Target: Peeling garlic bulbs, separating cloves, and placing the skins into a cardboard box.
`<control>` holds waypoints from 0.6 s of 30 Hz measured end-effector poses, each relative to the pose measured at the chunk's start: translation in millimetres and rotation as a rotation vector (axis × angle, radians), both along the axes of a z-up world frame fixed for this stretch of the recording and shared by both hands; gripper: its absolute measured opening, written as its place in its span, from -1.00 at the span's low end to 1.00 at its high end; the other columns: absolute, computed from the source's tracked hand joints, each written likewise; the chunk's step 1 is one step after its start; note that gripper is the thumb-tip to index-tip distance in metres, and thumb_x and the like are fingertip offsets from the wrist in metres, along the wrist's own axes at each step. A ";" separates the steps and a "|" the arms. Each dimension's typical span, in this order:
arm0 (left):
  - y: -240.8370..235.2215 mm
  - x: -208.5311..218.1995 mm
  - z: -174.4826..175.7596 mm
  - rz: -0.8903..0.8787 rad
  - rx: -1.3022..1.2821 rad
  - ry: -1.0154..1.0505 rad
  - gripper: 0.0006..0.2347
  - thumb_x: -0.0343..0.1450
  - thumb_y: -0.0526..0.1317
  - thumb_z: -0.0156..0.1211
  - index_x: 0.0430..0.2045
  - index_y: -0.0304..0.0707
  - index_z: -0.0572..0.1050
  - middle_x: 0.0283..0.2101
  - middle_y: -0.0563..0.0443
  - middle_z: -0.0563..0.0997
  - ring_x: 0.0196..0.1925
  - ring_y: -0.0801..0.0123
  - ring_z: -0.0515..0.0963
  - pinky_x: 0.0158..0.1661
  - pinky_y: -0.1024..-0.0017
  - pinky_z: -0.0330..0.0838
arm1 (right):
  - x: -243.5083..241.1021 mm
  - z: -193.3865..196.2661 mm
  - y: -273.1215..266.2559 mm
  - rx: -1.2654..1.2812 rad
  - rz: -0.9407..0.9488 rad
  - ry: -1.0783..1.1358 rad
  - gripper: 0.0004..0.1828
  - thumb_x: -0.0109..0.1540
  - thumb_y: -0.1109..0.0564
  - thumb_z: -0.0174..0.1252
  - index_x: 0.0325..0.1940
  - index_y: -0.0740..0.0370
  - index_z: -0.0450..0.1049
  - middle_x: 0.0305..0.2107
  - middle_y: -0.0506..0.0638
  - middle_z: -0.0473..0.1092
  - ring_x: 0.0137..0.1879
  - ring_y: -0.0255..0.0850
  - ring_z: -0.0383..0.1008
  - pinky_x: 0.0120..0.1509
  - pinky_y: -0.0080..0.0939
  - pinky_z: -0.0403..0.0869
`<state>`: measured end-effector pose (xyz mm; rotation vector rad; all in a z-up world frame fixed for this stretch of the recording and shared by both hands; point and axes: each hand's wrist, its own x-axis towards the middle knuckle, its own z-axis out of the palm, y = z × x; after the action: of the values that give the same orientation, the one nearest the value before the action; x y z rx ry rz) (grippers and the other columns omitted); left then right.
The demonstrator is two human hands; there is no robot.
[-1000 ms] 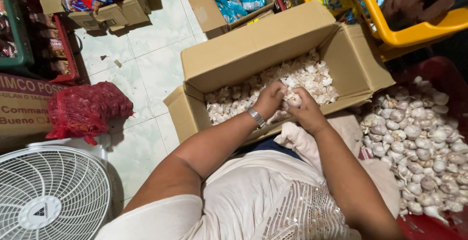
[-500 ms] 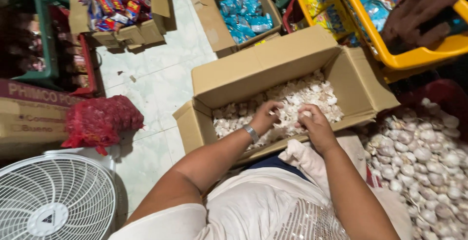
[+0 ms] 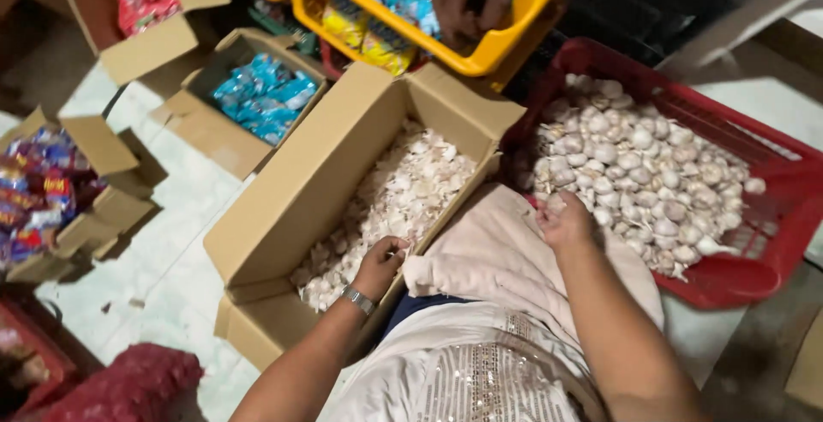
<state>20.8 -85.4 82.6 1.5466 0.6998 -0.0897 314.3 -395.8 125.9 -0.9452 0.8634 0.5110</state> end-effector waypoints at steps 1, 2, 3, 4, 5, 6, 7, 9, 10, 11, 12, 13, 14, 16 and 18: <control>0.0 0.2 -3.5 -0.022 0.007 0.002 -0.83 0.47 -0.27 0.19 -0.09 -0.16 0.58 -0.17 -0.08 0.56 -0.24 0.37 0.60 -0.29 0.46 0.62 | 13.1 -29.4 -18.3 0.007 -0.022 0.002 -0.64 0.24 0.00 0.23 -0.07 0.00 0.16 -0.17 0.20 0.34 -0.16 0.00 0.56 -0.22 -0.18 0.51; 0.3 0.1 -6.9 -0.023 0.029 0.004 -0.83 0.45 -0.28 0.21 -0.10 -0.16 0.59 -0.19 -0.10 0.58 -0.24 0.35 0.60 -0.27 0.42 0.61 | 25.2 -59.0 -36.7 -0.036 -0.085 0.061 -0.66 0.28 0.03 0.17 -0.03 0.14 0.18 -0.21 0.21 0.34 -0.15 0.10 0.54 -0.22 -0.15 0.56; 3.0 1.4 -10.0 -0.022 0.056 0.003 -0.82 0.44 -0.28 0.23 -0.11 -0.16 0.61 -0.21 -0.12 0.61 -0.23 0.33 0.60 -0.25 0.37 0.60 | 38.3 -89.1 -52.6 -0.074 -0.146 0.119 -0.66 0.31 0.06 0.11 0.02 0.28 0.20 -0.25 0.22 0.34 -0.15 0.19 0.53 -0.21 -0.12 0.60; 6.0 5.1 -8.4 -0.044 0.066 0.002 -0.82 0.44 -0.28 0.23 -0.11 -0.16 0.61 -0.21 -0.12 0.61 -0.23 0.33 0.60 -0.25 0.37 0.60 | 44.1 -50.7 -45.5 -0.062 -0.167 0.120 -0.66 0.31 0.06 0.11 0.02 0.28 0.20 -0.25 0.22 0.34 -0.15 0.19 0.53 -0.21 -0.12 0.60; 6.3 2.5 -7.1 -0.030 0.041 0.009 -0.82 0.45 -0.29 0.20 -0.09 -0.17 0.60 -0.20 -0.13 0.62 -0.22 0.32 0.59 -0.23 0.36 0.59 | 44.9 -13.9 -41.5 -0.050 -0.183 0.020 -0.69 0.30 0.12 0.06 0.12 0.22 0.30 -0.06 0.18 0.35 -0.04 0.09 0.53 -0.13 -0.17 0.67; 6.8 0.1 -5.9 -0.016 0.015 0.017 -0.82 0.47 -0.30 0.18 -0.08 -0.17 0.60 -0.19 -0.15 0.63 -0.20 0.31 0.58 -0.20 0.35 0.58 | 46.7 22.5 -38.0 -0.041 -0.200 -0.079 -0.62 0.29 0.18 0.01 0.22 0.16 0.39 0.13 0.14 0.36 0.07 -0.01 0.54 -0.05 -0.22 0.74; 6.9 -2.1 -1.8 -0.033 0.019 0.028 -0.82 0.47 -0.30 0.18 -0.08 -0.17 0.60 -0.19 -0.15 0.63 -0.20 0.31 0.58 -0.20 0.35 0.58 | 62.0 26.8 -36.9 -0.039 -0.217 -0.068 -0.62 0.29 0.18 0.01 0.22 0.16 0.39 0.13 0.14 0.36 0.07 -0.01 0.54 -0.05 -0.22 0.74; 10.7 1.1 7.6 -0.014 0.003 0.039 -0.82 0.46 -0.29 0.20 -0.07 -0.21 0.58 -0.17 -0.15 0.63 -0.17 0.29 0.58 -0.17 0.34 0.55 | 101.3 39.4 -31.6 0.028 0.010 -0.525 -0.29 0.45 -0.04 0.21 0.52 -0.30 -0.09 0.42 0.39 -0.30 0.43 0.50 0.28 0.25 0.28 0.49; 12.8 -0.1 -1.1 -0.026 0.011 0.037 -0.82 0.46 -0.29 0.20 -0.07 -0.21 0.58 -0.17 -0.15 0.63 -0.17 0.29 0.58 -0.17 0.34 0.55 | 94.0 56.5 -21.7 0.032 -0.004 -0.528 -0.29 0.45 -0.04 0.21 0.52 -0.30 -0.09 0.42 0.39 -0.30 0.43 0.50 0.28 0.25 0.28 0.49; 14.2 -2.0 -9.5 -0.011 0.001 0.054 -0.82 0.46 -0.29 0.20 -0.06 -0.20 0.58 -0.18 -0.13 0.63 -0.18 0.31 0.58 -0.18 0.36 0.55 | 87.8 74.7 -10.5 -0.187 0.083 -0.578 -0.34 0.43 0.07 0.07 0.52 -0.26 -0.07 0.24 0.24 -0.02 0.06 0.10 0.46 -0.01 -0.12 0.56; 16.4 -4.0 -17.9 0.004 -0.008 0.071 -0.81 0.46 -0.28 0.21 -0.06 -0.19 0.58 -0.19 -0.10 0.63 -0.19 0.33 0.58 -0.18 0.39 0.55 | 81.6 92.9 1.1 -0.409 0.169 -0.619 -0.36 0.40 0.18 -0.06 0.52 -0.21 -0.05 0.05 0.07 0.26 -0.30 -0.31 0.63 -0.28 -0.52 0.62; 18.1 -3.4 -20.2 -0.003 -0.003 0.066 -0.81 0.46 -0.28 0.21 -0.06 -0.19 0.58 -0.19 -0.10 0.63 -0.19 0.33 0.58 -0.18 0.39 0.55 | 65.8 92.3 19.6 -0.407 0.159 -0.623 -0.36 0.40 0.18 -0.06 0.52 -0.21 -0.05 0.05 0.07 0.26 -0.30 -0.31 0.63 -0.28 -0.52 0.62; 20.2 -2.3 -23.3 0.016 -0.009 0.084 -0.81 0.46 -0.27 0.21 -0.06 -0.20 0.58 -0.20 -0.09 0.63 -0.20 0.33 0.59 -0.20 0.41 0.54 | 50.7 90.9 38.7 -0.395 0.229 -0.737 -0.45 0.33 0.27 -0.01 0.38 -0.08 0.12 -0.13 0.07 0.36 -0.37 -0.26 0.60 -0.35 -0.45 0.58; 22.6 -4.6 -35.4 0.031 -0.020 0.120 -0.80 0.45 -0.27 0.21 -0.06 -0.20 0.59 -0.21 -0.08 0.63 -0.20 0.32 0.60 -0.22 0.42 0.52 | 15.4 94.9 70.6 -0.388 0.300 -0.833 -0.52 0.26 0.35 0.04 0.25 0.05 0.28 -0.31 0.08 0.45 -0.43 -0.21 0.57 -0.43 -0.39 0.54; 28.4 -8.9 -54.9 -0.010 0.006 0.121 -0.79 0.45 -0.27 0.22 -0.05 -0.23 0.58 -0.19 -0.15 0.62 -0.18 0.25 0.59 -0.20 0.34 0.53 | -23.0 105.8 100.1 -0.651 0.577 -1.468 -0.86 0.26 0.21 0.21 -0.10 0.16 0.58 -0.27 0.04 0.42 -0.18 -0.07 0.61 -0.01 -0.13 0.53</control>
<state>11.9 -57.0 27.7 1.5597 0.7883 -0.1897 291.4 -295.6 231.7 -1.7830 -0.6582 -0.1070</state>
